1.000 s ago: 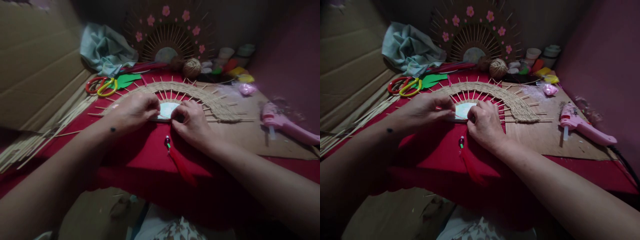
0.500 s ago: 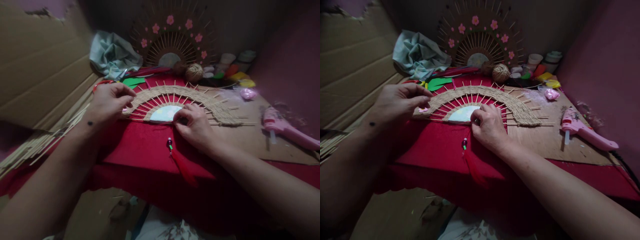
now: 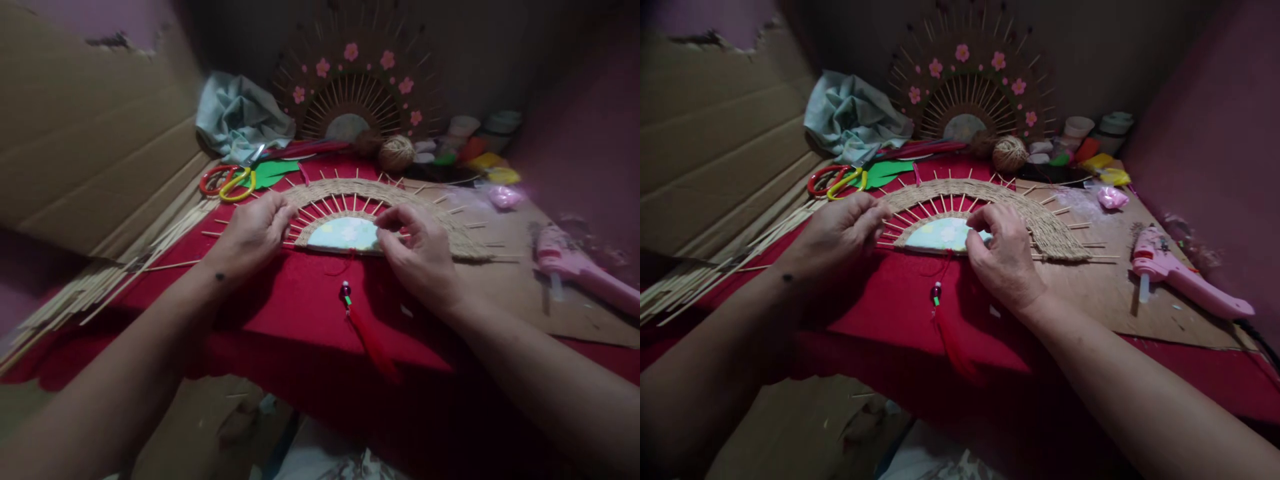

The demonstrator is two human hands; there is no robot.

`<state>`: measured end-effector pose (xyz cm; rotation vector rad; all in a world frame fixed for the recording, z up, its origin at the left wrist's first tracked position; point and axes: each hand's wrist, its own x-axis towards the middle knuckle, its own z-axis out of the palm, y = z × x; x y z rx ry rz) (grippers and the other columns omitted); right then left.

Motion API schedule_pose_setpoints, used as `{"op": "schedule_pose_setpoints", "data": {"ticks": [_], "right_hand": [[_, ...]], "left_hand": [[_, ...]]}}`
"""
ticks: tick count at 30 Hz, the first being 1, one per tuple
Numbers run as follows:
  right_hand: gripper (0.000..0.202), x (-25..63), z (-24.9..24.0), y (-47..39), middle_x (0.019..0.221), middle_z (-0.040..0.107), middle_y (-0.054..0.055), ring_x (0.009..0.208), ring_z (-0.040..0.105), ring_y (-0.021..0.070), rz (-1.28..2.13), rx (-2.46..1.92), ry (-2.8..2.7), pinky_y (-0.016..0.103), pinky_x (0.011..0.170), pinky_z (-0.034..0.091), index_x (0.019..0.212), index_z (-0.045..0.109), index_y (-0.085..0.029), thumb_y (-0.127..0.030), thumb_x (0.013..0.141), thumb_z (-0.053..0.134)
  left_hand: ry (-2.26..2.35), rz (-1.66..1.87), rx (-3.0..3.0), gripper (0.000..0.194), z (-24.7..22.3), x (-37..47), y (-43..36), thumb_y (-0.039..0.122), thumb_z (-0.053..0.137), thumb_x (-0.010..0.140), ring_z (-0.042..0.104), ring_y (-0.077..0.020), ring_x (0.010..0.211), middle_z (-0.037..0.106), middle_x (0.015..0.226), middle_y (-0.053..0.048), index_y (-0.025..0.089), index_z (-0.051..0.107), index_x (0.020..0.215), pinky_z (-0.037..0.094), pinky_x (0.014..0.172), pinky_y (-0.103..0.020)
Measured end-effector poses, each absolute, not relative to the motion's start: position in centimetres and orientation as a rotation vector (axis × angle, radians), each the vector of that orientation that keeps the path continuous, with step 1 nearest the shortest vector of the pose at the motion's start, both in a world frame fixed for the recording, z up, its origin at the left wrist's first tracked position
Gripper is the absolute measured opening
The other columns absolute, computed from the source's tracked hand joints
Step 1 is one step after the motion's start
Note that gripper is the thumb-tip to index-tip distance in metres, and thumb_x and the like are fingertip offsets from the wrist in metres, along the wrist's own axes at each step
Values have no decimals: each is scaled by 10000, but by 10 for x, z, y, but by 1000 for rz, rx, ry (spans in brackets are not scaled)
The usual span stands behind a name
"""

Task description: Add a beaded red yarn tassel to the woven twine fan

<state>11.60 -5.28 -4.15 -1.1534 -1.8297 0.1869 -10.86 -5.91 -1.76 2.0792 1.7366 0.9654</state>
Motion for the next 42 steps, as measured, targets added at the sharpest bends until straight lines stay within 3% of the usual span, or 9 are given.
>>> {"op": "schedule_pose_setpoints", "data": {"ticks": [8, 14, 16, 19, 24, 28, 33, 37, 42], "right_hand": [[106, 126, -35, -50, 785, 633, 57, 787, 575, 249, 144, -1066, -1982, 410, 704, 430, 777, 569, -247, -164, 790, 505], [94, 137, -47, -53, 824, 641, 58, 794, 595, 254, 74, -998, -2023, 409, 687, 439, 867, 572, -264, -201, 834, 510], [102, 140, -46, -54, 829, 645, 60, 794, 606, 257, 98, -1053, -2002, 403, 660, 432, 870, 567, -284, -203, 841, 511], [97, 142, -40, -56, 800, 639, 64, 770, 612, 260, 177, -1124, -1941, 401, 622, 428, 840, 563, -293, -210, 843, 512], [89, 142, -36, -55, 781, 638, 56, 730, 616, 256, 260, -1150, -1888, 374, 553, 427, 829, 587, -287, -226, 830, 522], [78, 142, -38, -53, 771, 648, 46, 729, 627, 254, 296, -1160, -1873, 359, 538, 430, 798, 597, -277, -224, 802, 540], [81, 141, -41, -51, 771, 657, 53, 717, 618, 233, 305, -1167, -1853, 362, 582, 451, 785, 611, -243, -226, 797, 534], [93, 139, -43, -51, 766, 657, 48, 705, 599, 211, 308, -1134, -1875, 363, 622, 457, 791, 618, -230, -202, 800, 530], [114, 138, -46, -51, 790, 660, 44, 750, 603, 206, 319, -1067, -1911, 368, 681, 470, 799, 614, -218, -142, 791, 530]], "left_hand": [[2117, 1071, 1779, 184, 6, -186, -55, 285, 394, 895, 372, -90, 411, 448, 505, 45, 198, 525, 799, 288, 429, -248], [2427, 714, 1916, 270, 10, -221, -69, 371, 453, 850, 475, -145, 519, 540, 519, -3, 201, 547, 661, 333, 530, -285], [2394, 612, 1985, 155, 11, -223, -82, 311, 505, 799, 545, -171, 614, 629, 652, -26, 199, 598, 746, 375, 591, -295], [2237, 406, 2166, 194, 9, -229, -103, 321, 524, 782, 591, -201, 740, 675, 834, -66, 195, 650, 860, 418, 657, -307], [2113, 220, 2316, 239, -10, -238, -116, 361, 497, 815, 568, -220, 795, 643, 829, -94, 192, 662, 775, 439, 709, -331], [2104, 362, 2307, 275, -20, -233, -113, 400, 482, 826, 539, -198, 750, 614, 774, -73, 190, 594, 688, 439, 692, -311], [2048, 862, 1956, 182, -2, -206, -113, 374, 536, 818, 544, -170, 726, 617, 770, -26, 201, 591, 813, 439, 649, -275], [1745, 1187, 1684, 120, 12, -167, -110, 289, 601, 791, 517, -120, 610, 594, 721, -12, 202, 618, 871, 432, 560, -250], [1358, 1070, 1418, 124, 3, -123, -100, 218, 592, 780, 551, -110, 557, 605, 694, -16, 193, 643, 890, 470, 514, -252]]}}
